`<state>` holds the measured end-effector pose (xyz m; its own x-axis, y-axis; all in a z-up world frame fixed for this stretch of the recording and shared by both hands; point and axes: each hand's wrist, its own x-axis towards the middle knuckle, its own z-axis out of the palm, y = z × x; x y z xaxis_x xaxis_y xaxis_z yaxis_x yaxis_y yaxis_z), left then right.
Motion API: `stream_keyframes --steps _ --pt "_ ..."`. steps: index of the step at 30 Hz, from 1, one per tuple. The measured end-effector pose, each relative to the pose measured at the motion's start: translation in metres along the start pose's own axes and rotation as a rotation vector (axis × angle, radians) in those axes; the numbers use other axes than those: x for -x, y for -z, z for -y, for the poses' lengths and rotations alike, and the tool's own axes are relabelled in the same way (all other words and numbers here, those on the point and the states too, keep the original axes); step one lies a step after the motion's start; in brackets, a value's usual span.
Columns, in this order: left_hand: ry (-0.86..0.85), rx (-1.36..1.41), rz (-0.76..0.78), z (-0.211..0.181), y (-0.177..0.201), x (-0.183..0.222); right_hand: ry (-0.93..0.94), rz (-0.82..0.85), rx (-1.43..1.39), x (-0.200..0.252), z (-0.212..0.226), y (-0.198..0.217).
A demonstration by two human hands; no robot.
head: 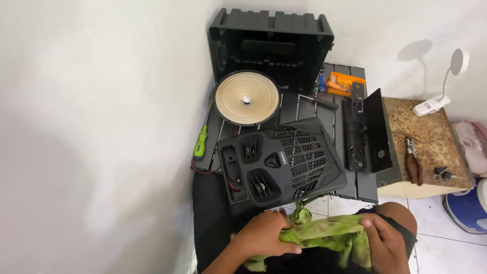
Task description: Cleaning a plastic speaker housing using a cloth and a screwdriver to reach into crevices and grills.
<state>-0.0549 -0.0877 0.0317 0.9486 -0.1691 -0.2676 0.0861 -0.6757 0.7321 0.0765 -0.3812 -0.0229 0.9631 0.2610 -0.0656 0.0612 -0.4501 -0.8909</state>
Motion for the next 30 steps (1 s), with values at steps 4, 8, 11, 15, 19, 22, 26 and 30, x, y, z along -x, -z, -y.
stream_keyframes --steps 4,8,11,15,19,22,26,30 --pt "-0.1 0.109 -0.006 0.017 0.0 0.007 -0.22 0.236 -0.096 -0.019 0.045 0.005" --pt "-0.22 0.425 0.083 0.034 -0.002 0.018 -0.347 0.197 -0.375 -0.024 0.105 0.007" --pt "-0.08 0.433 0.058 0.04 -0.023 0.011 -0.325 0.097 -0.183 -0.034 0.132 0.01" --pt "0.188 1.048 -0.332 0.021 -0.065 -0.014 0.084 -0.046 0.25 -0.018 0.096 0.005" --pt "-0.105 1.897 -0.142 0.006 -0.064 -0.025 0.284 -0.05 0.335 0.029 0.018 -0.032" --pt "-0.037 1.71 -0.069 -0.005 -0.055 -0.022 0.443 0.456 0.44 0.057 0.031 -0.044" --pt "0.063 1.231 -0.355 -0.016 -0.041 -0.019 0.201 -0.021 0.001 0.048 0.015 -0.049" --pt "-0.14 0.783 -0.425 -0.016 -0.052 -0.029 -0.135 0.423 -0.56 0.022 -0.026 -0.068"
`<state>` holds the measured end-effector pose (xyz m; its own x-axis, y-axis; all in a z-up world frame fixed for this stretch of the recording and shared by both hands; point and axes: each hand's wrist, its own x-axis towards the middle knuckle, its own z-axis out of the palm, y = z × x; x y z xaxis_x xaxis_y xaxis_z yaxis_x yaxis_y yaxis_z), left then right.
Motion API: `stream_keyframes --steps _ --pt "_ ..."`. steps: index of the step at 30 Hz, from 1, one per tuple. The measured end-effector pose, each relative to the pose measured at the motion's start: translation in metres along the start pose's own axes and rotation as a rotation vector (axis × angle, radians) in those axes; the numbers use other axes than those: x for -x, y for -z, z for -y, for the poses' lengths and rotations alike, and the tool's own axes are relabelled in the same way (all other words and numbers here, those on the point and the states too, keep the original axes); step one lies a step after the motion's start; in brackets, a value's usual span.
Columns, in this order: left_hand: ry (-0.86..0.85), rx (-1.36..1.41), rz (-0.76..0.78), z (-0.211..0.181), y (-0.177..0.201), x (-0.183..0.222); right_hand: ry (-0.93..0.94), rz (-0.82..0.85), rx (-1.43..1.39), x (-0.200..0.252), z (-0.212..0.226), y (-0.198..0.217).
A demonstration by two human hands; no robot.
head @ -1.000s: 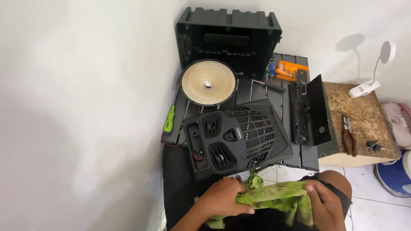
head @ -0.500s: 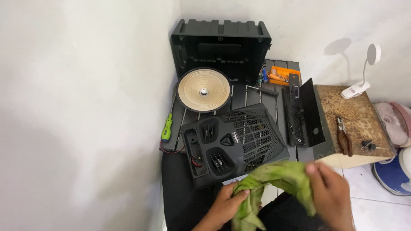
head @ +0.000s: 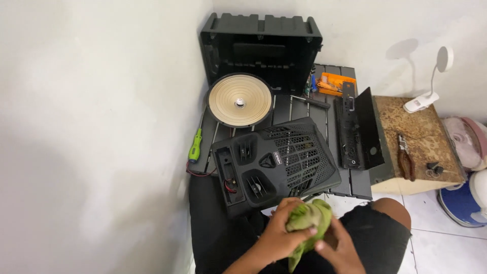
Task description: Cleaning a plastic speaker housing using a cloth and a screwdriver to reach into crevices and grills.
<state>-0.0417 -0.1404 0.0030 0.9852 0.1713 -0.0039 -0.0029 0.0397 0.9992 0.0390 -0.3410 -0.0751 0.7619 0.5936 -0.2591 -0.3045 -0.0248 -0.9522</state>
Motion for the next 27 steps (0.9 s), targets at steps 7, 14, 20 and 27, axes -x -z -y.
stream_keyframes --steps 7,14,20,27 --pt "-0.076 -0.159 -0.065 -0.034 0.012 0.014 0.182 -0.473 0.252 0.007 0.015 -0.017" --pt "0.155 0.233 0.113 -0.002 0.001 0.018 0.092 -0.533 0.095 0.006 0.016 -0.02" --pt "0.138 0.024 0.059 0.007 -0.004 0.022 0.15 -0.544 0.066 0.001 0.011 -0.037" --pt "-0.273 -0.958 -0.486 -0.011 0.062 -0.001 -0.125 -0.156 0.492 -0.044 0.127 -0.047"
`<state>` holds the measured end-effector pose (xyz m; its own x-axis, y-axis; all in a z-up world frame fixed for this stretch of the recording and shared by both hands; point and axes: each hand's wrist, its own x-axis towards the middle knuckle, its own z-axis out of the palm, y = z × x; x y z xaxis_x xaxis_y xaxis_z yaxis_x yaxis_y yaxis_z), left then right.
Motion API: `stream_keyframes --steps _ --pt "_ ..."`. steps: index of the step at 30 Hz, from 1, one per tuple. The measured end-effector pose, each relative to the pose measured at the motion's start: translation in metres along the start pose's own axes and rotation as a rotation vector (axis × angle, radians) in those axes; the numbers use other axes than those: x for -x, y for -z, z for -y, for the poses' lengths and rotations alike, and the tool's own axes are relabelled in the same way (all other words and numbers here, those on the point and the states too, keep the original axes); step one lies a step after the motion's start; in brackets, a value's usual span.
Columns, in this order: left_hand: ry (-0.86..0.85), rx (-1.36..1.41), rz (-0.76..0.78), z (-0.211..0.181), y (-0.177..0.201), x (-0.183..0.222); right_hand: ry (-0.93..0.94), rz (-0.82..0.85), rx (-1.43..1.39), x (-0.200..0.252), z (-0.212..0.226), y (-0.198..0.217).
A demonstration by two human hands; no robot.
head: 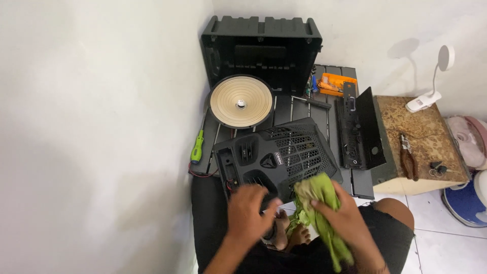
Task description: Cleaning a plastic speaker housing using a cloth and a screwdriver to reach into crevices and grills.
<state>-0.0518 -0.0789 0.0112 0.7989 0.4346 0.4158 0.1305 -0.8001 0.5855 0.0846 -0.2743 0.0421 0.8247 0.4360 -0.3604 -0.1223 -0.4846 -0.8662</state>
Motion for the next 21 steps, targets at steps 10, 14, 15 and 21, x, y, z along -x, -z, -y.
stream_keyframes --steps 10,14,15,21 --pt "-0.177 -0.079 0.126 0.053 -0.014 -0.05 0.434 -0.203 0.547 -0.076 0.081 -0.024" --pt "-0.102 -0.034 0.169 0.052 -0.009 -0.045 0.703 -0.047 0.822 -0.068 0.095 -0.041" --pt "-0.09 -0.031 0.172 0.052 -0.008 -0.052 0.691 0.11 0.92 -0.065 0.107 -0.04" --pt "-0.126 0.006 0.055 0.057 -0.018 -0.048 0.496 0.034 0.516 -0.06 0.099 -0.029"
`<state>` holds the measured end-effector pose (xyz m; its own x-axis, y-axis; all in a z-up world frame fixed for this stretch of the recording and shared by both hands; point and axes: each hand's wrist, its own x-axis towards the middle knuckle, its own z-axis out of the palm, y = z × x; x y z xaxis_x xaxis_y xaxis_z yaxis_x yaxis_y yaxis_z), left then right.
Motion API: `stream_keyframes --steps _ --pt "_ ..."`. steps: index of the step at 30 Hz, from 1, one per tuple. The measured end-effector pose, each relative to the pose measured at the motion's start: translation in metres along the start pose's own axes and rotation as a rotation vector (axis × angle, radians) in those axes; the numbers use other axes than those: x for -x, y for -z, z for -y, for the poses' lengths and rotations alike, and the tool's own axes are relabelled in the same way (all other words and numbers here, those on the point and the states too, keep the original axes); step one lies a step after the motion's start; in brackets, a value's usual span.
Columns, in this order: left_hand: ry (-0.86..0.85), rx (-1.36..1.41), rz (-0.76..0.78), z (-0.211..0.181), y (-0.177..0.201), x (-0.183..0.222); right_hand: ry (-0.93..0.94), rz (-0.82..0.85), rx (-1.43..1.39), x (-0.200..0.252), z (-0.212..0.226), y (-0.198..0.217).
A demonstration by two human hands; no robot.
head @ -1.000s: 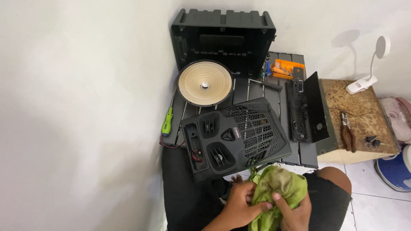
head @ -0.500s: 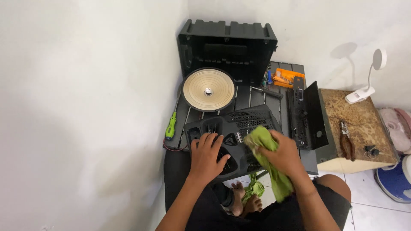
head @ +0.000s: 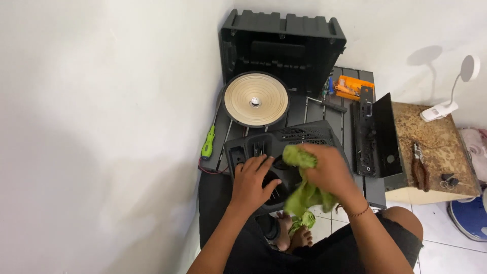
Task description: Cleaning a plastic speaker housing using a cloth and a screwdriver to reach into crevices and grills.
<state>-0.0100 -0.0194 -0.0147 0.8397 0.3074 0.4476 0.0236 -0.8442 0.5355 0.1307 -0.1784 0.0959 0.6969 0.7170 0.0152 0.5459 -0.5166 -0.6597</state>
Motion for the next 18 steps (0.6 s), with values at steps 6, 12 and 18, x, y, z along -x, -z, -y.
stream_keyframes --steps 6,12,18 --pt "0.192 -0.046 -0.455 -0.034 0.056 0.022 0.066 -0.185 0.009 -0.008 -0.018 -0.007" --pt "0.936 0.569 -0.261 0.022 0.015 0.084 0.295 -0.359 0.21 -0.038 -0.018 -0.027" --pt "1.163 1.231 -0.369 0.028 -0.003 0.072 0.629 -0.162 0.446 -0.036 -0.013 -0.072"
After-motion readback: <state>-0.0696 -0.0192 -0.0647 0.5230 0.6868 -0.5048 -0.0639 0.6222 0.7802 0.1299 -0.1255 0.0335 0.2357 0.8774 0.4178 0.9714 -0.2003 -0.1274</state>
